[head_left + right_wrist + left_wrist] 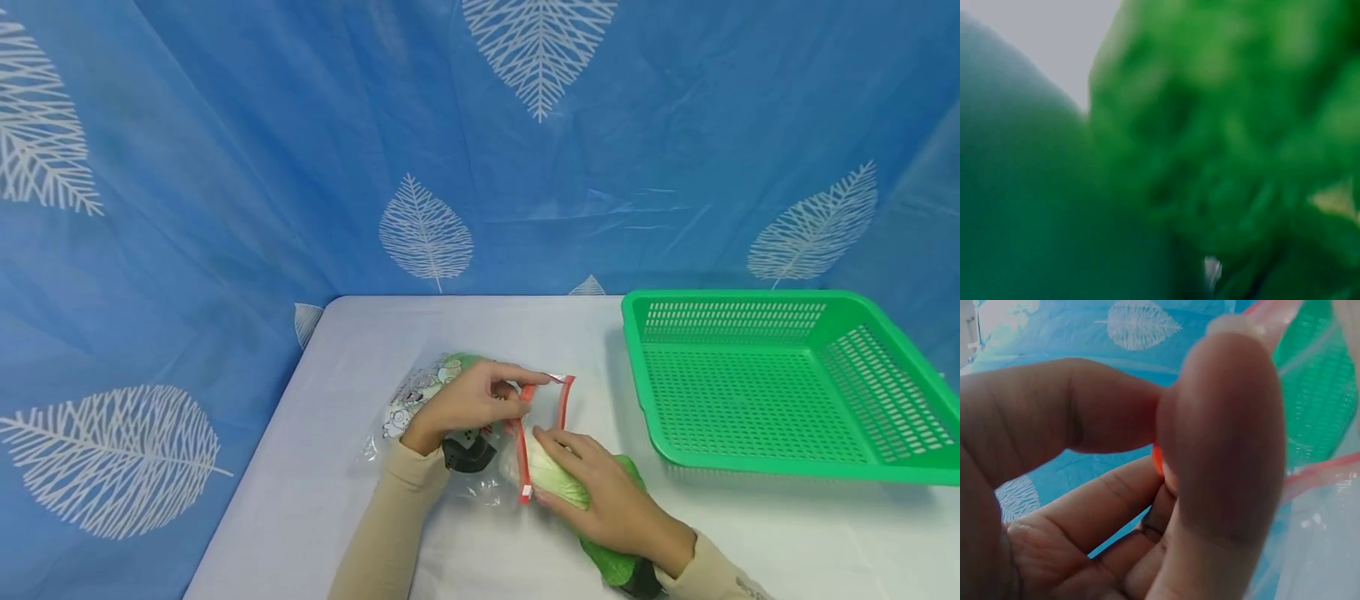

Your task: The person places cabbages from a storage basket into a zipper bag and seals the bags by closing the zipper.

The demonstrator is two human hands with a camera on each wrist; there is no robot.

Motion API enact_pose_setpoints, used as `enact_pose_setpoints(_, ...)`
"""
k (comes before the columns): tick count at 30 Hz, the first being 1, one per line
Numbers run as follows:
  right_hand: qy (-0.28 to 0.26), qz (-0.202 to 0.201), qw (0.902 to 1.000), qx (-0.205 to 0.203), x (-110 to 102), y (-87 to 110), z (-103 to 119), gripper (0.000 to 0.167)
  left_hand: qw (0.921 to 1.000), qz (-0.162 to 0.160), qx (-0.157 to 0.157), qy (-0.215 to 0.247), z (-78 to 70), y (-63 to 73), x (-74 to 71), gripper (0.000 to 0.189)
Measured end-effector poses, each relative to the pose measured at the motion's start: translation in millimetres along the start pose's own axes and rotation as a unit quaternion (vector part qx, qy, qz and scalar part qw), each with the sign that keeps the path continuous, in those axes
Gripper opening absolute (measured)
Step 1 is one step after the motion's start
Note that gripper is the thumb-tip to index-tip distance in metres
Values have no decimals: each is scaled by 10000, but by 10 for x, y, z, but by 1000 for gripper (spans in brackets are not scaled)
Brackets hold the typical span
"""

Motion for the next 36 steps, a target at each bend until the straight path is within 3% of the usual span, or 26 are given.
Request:
enact_pose_setpoints(6,-285,-102,9992,-276,-96,139,-124,80,9999,-5,101,-25,3,-5,8,41)
enact_pose_setpoints(13,-252,-233,9983,463,-142,444,-288,104,10000,71,0,-21,9,-4,61,41)
enact_pose_setpoints(18,-364,-215,9973,596,-75,531,-359,114,10000,54,-29,-74,12,-4,52,41)
enact_pose_setpoints(26,-208,-593,9980,15,-56,491,-369,96,9999,41,26,-149,11,-32,37,41)
enact_pose_setpoints(36,-406,-1042,9930,-389,-53,484,-266,84,9997,120,145,-171,-12,-13,56,42)
Point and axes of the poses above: each hand's wrist, its own y-axis away from the middle knuckle, its own x-axis out of the palm, z = x × y, the point moved 3 cm from there along -y, towards the middle knuckle, and after that the axes turned 9 degrees about -y, right-handed, at the moved point
